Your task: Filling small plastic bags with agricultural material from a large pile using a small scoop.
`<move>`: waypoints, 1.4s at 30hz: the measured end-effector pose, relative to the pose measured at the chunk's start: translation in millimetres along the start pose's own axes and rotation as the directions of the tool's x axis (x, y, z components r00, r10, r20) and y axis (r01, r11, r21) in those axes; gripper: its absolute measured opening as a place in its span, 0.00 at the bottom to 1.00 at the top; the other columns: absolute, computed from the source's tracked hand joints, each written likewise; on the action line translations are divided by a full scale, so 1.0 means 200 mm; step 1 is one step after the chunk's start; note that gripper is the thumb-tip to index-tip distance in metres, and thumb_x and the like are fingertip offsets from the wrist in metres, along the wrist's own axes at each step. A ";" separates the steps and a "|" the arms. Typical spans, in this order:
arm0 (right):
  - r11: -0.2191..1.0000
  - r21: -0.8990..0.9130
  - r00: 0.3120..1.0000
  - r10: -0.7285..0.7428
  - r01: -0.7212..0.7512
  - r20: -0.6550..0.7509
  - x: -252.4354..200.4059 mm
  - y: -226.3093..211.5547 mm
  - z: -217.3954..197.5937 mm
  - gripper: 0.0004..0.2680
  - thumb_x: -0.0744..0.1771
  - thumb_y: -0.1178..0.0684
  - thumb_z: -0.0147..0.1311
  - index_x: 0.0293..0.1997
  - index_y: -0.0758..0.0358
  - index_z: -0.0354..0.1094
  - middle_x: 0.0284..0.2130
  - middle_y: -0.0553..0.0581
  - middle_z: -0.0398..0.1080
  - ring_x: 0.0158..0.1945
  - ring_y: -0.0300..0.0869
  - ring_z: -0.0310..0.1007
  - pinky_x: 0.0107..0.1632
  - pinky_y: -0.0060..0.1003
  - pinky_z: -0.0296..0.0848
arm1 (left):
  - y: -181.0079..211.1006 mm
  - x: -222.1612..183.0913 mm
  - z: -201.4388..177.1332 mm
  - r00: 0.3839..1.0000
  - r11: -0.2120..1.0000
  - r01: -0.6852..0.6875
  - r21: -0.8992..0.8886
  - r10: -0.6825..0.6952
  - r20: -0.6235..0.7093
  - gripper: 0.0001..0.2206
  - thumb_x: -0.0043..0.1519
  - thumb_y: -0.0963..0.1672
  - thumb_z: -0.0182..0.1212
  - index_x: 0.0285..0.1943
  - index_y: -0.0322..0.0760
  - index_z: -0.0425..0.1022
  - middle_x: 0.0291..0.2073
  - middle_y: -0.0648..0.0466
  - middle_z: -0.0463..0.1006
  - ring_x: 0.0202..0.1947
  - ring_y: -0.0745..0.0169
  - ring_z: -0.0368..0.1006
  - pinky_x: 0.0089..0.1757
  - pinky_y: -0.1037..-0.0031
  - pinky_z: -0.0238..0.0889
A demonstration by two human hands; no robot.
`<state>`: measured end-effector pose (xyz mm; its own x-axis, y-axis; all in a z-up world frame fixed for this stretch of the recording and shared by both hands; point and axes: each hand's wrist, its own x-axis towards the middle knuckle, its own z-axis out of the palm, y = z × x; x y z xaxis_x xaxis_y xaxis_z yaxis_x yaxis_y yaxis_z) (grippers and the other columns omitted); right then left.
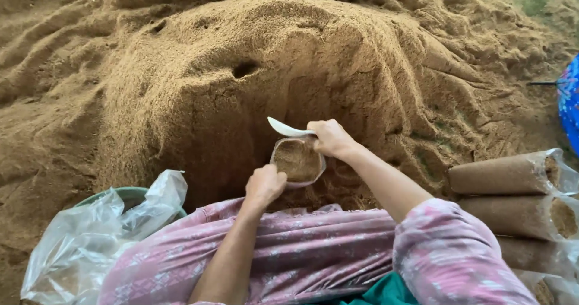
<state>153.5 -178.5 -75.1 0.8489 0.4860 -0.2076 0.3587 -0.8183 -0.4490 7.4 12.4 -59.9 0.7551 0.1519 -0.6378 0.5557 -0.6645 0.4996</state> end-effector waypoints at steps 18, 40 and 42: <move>0.973 0.229 0.992 0.031 -0.002 -0.120 -0.21 -0.15 -0.04 0.07 0.62 0.55 0.58 0.42 0.52 0.72 0.31 0.60 0.78 0.42 0.56 0.80 0.45 0.51 0.78 | 0.01 -0.06 -0.05 0.964 0.969 -0.170 -0.179 0.126 -0.234 0.11 0.62 0.43 0.49 0.51 0.36 0.61 0.45 0.31 0.78 0.51 0.26 0.75 0.51 0.46 0.70; 0.995 -0.098 0.999 -0.001 0.005 0.041 -0.62 -0.42 -0.51 0.11 0.69 0.41 0.45 0.54 0.44 0.67 0.42 0.61 0.77 0.47 0.60 0.77 0.50 0.58 0.76 | 0.01 -0.10 -0.07 0.892 0.967 -0.214 -0.136 0.137 -0.431 0.03 0.62 0.44 0.53 0.40 0.41 0.67 0.37 0.40 0.80 0.43 0.33 0.80 0.44 0.49 0.73; 0.910 -0.357 0.978 -0.206 0.208 0.045 -0.61 -0.41 -0.42 0.06 0.69 0.47 0.46 0.47 0.46 0.68 0.36 0.55 0.76 0.42 0.54 0.79 0.45 0.49 0.78 | 0.00 -0.09 -0.06 0.885 0.968 -0.224 -0.109 0.156 -0.439 0.03 0.64 0.43 0.52 0.42 0.42 0.65 0.38 0.40 0.80 0.42 0.33 0.80 0.43 0.49 0.73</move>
<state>53.9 -197.3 60.4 0.7385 0.6575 -0.1496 0.6422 -0.7534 -0.1414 -2.4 18.2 -41.3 0.9073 0.3521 -0.2297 0.4068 -0.5975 0.6910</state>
